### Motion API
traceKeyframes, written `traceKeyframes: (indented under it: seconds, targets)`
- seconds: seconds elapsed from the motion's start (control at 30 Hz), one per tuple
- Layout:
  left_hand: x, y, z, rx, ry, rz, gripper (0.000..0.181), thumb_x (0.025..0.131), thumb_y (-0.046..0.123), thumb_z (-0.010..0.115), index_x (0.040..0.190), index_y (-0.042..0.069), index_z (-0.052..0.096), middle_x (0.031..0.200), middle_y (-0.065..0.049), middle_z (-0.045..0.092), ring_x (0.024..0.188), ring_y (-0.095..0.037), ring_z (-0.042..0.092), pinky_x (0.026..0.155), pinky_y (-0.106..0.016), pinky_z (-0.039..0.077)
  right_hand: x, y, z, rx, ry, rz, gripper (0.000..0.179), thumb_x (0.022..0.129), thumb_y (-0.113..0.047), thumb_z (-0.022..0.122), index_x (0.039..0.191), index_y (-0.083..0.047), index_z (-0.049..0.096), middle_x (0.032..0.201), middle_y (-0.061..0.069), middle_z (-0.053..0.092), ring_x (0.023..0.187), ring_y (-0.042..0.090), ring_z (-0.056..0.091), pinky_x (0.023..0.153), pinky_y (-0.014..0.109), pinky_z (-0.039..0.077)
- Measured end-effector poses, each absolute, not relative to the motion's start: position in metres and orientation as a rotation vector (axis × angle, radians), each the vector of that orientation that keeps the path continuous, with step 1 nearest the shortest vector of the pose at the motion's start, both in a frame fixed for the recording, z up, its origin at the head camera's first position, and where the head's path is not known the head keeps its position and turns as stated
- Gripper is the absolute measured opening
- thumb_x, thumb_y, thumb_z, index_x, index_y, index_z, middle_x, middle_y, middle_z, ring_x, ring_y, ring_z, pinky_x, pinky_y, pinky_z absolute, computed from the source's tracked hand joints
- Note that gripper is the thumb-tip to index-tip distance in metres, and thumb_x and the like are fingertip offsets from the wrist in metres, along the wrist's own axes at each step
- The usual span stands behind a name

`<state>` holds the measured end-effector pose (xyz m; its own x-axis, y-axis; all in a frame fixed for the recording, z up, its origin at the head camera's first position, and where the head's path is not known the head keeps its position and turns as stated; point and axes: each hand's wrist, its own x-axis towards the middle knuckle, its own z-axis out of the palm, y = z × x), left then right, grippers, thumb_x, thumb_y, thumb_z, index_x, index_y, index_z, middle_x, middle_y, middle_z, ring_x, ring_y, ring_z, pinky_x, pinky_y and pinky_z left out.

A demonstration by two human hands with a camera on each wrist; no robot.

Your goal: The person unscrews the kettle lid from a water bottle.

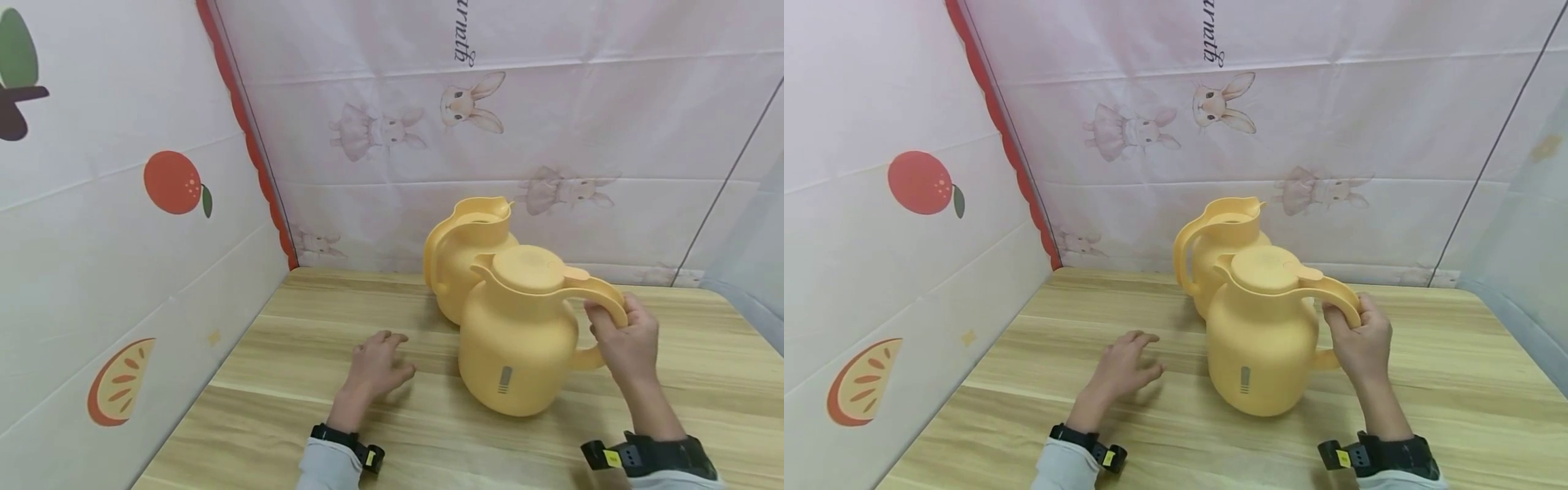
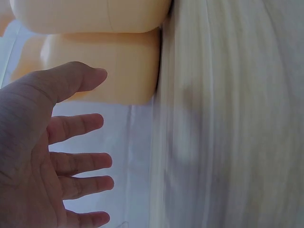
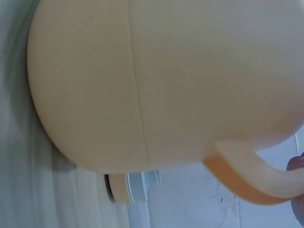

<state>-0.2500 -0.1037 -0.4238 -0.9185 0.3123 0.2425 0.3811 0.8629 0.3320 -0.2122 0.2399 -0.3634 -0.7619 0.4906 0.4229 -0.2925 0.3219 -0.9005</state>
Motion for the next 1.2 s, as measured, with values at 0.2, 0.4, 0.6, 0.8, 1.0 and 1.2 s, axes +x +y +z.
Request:
traceKeyframes:
  seconds: [0.2, 0.4, 0.6, 0.8, 1.0, 1.2]
  targets:
    - [-0.250, -0.110, -0.422, -0.523, -2.843, -0.584, 0.052, 0.078, 0.037, 0.070, 0.121, 0.010, 0.059, 0.126, -0.019, 0.051, 0.114, -0.036, 0.048, 0.089, -0.060, 0.033, -0.214, 0.234, -0.365, -0.008, -2.011, 1.429, 0.019, 0.089, -0.013, 0.062, 0.080, -0.004, 0.048, 0.058, -0.003, 0.049, 0.050, 0.008, 0.045, 0.044, 0.018, 0.038]
    - [-0.250, -0.111, -0.421, -0.522, -2.834, -0.589, 0.052, 0.078, 0.037, 0.070, 0.121, 0.010, 0.059, 0.126, -0.018, 0.051, 0.113, -0.036, 0.048, 0.088, -0.059, 0.034, -0.216, 0.232, -0.365, 0.117, -2.057, 1.395, 0.015, 0.092, -0.011, 0.057, 0.085, -0.003, 0.046, 0.061, -0.001, 0.047, 0.053, 0.008, 0.045, 0.047, 0.018, 0.039]
    - [-0.251, -0.110, -0.421, -0.532, -2.811, -0.579, 0.051, 0.078, 0.038, 0.070, 0.120, 0.011, 0.059, 0.124, -0.018, 0.052, 0.112, -0.036, 0.049, 0.087, -0.058, 0.036, -0.215, 0.231, -0.365, 0.222, -2.148, 1.297, 0.015, 0.094, -0.015, 0.054, 0.091, -0.002, 0.047, 0.065, 0.004, 0.048, 0.058, 0.013, 0.047, 0.051, 0.021, 0.040]
    - [-0.249, -0.110, -0.417, -0.546, -2.795, -0.571, 0.050, 0.078, 0.038, 0.070, 0.119, 0.011, 0.060, 0.123, -0.018, 0.053, 0.109, -0.036, 0.051, 0.086, -0.057, 0.038, -0.214, 0.241, -0.367, 0.332, -2.264, 1.130, 0.015, 0.096, -0.014, 0.050, 0.095, 0.000, 0.044, 0.070, 0.007, 0.050, 0.059, 0.011, 0.049, 0.048, 0.025, 0.040]
    - [-0.245, -0.110, -0.409, -0.560, -2.753, -0.575, 0.051, 0.078, 0.038, 0.071, 0.119, 0.011, 0.060, 0.122, -0.017, 0.053, 0.109, -0.037, 0.052, 0.085, -0.056, 0.039, -0.212, 0.244, -0.375, 0.362, -2.269, 1.179, 0.010, 0.096, -0.009, 0.048, 0.098, -0.001, 0.044, 0.072, 0.007, 0.053, 0.062, 0.010, 0.053, 0.049, 0.024, 0.044]
    - [-0.242, -0.110, -0.399, -0.592, -2.677, -0.585, 0.049, 0.078, 0.038, 0.070, 0.119, 0.011, 0.060, 0.121, -0.015, 0.055, 0.108, -0.034, 0.053, 0.084, -0.055, 0.040, -0.215, 0.237, -0.381, 0.347, -2.158, 1.359, 0.006, 0.097, -0.006, 0.046, 0.094, -0.002, 0.042, 0.067, 0.008, 0.049, 0.058, 0.014, 0.049, 0.050, 0.024, 0.043]
